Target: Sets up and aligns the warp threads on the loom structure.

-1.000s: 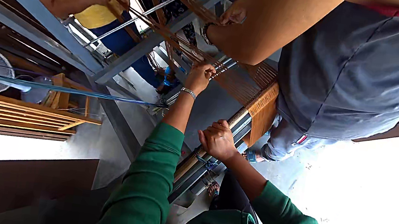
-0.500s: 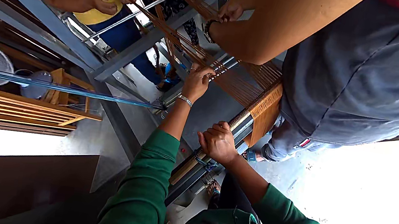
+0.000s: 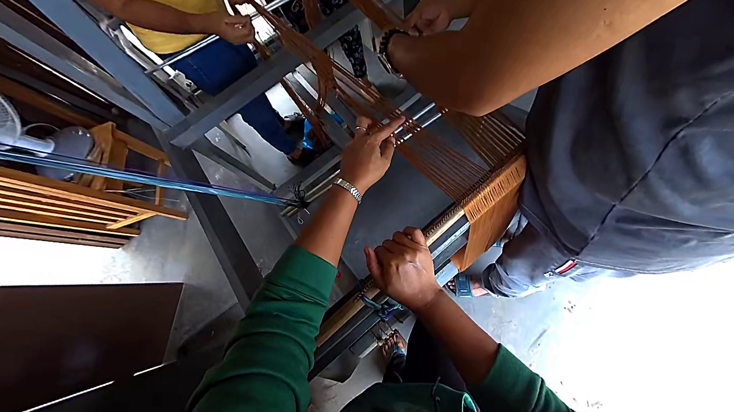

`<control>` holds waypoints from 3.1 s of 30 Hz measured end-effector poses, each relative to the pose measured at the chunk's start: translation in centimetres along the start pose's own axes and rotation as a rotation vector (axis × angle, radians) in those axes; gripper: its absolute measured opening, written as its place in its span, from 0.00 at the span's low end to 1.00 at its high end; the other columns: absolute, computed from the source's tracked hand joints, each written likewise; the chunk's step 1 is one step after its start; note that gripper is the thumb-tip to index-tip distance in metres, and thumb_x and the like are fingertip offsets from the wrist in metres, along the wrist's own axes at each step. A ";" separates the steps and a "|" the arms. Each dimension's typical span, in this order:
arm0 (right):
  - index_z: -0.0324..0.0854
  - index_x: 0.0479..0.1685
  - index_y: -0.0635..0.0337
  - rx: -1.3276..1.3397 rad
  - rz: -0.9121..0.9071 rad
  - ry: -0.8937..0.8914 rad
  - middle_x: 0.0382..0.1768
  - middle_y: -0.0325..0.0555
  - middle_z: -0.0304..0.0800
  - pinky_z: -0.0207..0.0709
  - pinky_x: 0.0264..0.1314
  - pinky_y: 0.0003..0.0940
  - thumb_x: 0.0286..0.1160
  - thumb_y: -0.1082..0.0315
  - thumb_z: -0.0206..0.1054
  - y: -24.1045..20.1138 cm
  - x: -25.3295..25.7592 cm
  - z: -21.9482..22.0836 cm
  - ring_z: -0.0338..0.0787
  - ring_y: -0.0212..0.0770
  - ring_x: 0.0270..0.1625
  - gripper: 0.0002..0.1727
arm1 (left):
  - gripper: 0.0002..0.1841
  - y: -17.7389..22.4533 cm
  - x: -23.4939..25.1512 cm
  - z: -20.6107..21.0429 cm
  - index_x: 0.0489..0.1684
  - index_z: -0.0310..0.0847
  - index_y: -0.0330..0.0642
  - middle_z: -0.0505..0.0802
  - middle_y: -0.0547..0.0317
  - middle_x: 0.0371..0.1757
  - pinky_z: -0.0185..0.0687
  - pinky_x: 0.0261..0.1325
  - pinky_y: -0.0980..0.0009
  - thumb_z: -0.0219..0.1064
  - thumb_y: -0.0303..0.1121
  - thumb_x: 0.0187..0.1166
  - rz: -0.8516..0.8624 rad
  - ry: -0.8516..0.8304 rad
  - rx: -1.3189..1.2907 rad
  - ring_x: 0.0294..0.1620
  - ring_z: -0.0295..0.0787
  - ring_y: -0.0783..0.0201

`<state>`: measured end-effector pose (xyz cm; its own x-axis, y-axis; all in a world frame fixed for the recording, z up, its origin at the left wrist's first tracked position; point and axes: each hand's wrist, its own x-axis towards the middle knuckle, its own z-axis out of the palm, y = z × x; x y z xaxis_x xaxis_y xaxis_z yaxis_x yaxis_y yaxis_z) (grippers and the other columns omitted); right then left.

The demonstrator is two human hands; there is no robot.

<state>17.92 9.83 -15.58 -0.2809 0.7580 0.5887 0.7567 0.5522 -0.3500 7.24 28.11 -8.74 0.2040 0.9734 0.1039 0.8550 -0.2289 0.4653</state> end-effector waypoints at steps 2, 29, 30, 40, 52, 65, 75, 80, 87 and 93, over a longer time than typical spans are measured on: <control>0.73 0.08 0.53 0.000 0.000 0.005 0.12 0.39 0.74 0.72 0.56 0.42 0.88 0.52 0.53 0.0 0.0 0.0 0.80 0.43 0.25 0.31 | 0.23 -0.5 0.4 -0.2 0.83 0.74 0.57 0.83 0.46 0.76 0.82 0.71 0.46 0.60 0.36 0.88 0.008 0.006 -0.095 0.72 0.84 0.46; 0.75 0.08 0.53 -0.006 -0.004 0.015 0.12 0.39 0.75 0.72 0.56 0.42 0.88 0.53 0.53 0.0 0.0 0.0 0.80 0.43 0.25 0.31 | 0.17 0.8 5.4 -0.7 0.58 0.89 0.35 0.93 0.43 0.58 0.83 0.63 0.49 0.74 0.39 0.80 -0.526 -0.138 -0.538 0.58 0.89 0.51; 0.75 0.09 0.54 -0.005 -0.005 0.013 0.12 0.39 0.75 0.72 0.56 0.42 0.88 0.53 0.53 0.0 0.0 0.0 0.80 0.43 0.25 0.31 | 0.18 1.0 5.5 -0.9 0.58 0.89 0.33 0.92 0.42 0.60 0.80 0.69 0.47 0.75 0.37 0.78 -0.546 -0.131 -0.577 0.63 0.88 0.51; 0.75 0.09 0.53 -0.003 -0.002 0.001 0.13 0.39 0.75 0.72 0.56 0.42 0.88 0.52 0.54 0.0 0.0 0.0 0.80 0.43 0.25 0.31 | 0.12 -1.6 2.8 -2.0 0.47 0.86 0.31 0.91 0.52 0.41 0.85 0.45 0.65 0.64 0.33 0.86 -0.343 -0.194 -0.676 0.37 0.86 0.66; 0.77 0.10 0.54 0.000 0.006 -0.019 0.13 0.39 0.77 0.72 0.57 0.42 0.88 0.52 0.53 0.0 0.0 0.0 0.81 0.43 0.27 0.30 | 0.11 -0.6 4.7 -1.0 0.50 0.78 0.32 0.88 0.46 0.45 0.87 0.46 0.58 0.70 0.27 0.76 -0.482 -0.133 -0.646 0.42 0.88 0.57; 0.76 0.10 0.53 -0.014 0.001 -0.023 0.13 0.38 0.76 0.72 0.58 0.42 0.88 0.52 0.53 0.0 0.1 0.0 0.80 0.43 0.26 0.30 | 0.24 -1.9 7.9 -0.4 0.62 0.75 0.35 0.87 0.36 0.60 0.83 0.59 0.48 0.75 0.19 0.67 -0.475 0.050 -0.737 0.58 0.86 0.46; 0.78 0.11 0.52 -0.003 0.010 -0.029 0.14 0.38 0.77 0.73 0.59 0.42 0.88 0.51 0.54 -0.1 0.1 0.0 0.81 0.42 0.27 0.30 | 0.26 -3.0 7.2 -1.5 0.75 0.67 0.35 0.92 0.44 0.45 0.90 0.41 0.63 0.70 0.31 0.80 -0.795 0.049 -1.147 0.37 0.92 0.58; 0.78 0.11 0.52 -0.004 0.010 -0.040 0.15 0.38 0.78 0.72 0.60 0.42 0.88 0.51 0.54 0.1 0.0 -0.1 0.82 0.42 0.28 0.30 | 0.14 -2.8 6.1 -1.3 0.56 0.84 0.38 0.93 0.54 0.39 0.91 0.44 0.66 0.62 0.40 0.89 -0.710 -0.345 -1.088 0.35 0.92 0.63; 0.80 0.12 0.52 -0.005 0.020 -0.042 0.15 0.38 0.79 0.72 0.60 0.42 0.88 0.51 0.54 0.1 0.0 -0.1 0.82 0.42 0.28 0.29 | 0.17 -3.7 5.0 -2.5 0.51 0.85 0.36 0.94 0.54 0.38 0.92 0.46 0.66 0.58 0.41 0.92 -0.674 -0.387 -1.117 0.36 0.93 0.62; 0.78 0.11 0.52 -0.001 0.025 -0.042 0.14 0.38 0.77 0.72 0.59 0.42 0.87 0.52 0.54 0.0 0.0 0.0 0.81 0.42 0.27 0.29 | 0.11 -3.0 5.0 -1.9 0.55 0.83 0.40 0.93 0.55 0.42 0.89 0.43 0.68 0.59 0.34 0.86 -0.666 -0.369 -1.142 0.38 0.91 0.63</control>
<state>17.97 9.79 -15.58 -0.2865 0.7853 0.5489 0.7641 0.5329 -0.3636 4.73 33.70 -7.92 0.1807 0.7972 -0.5760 0.0126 0.5837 0.8119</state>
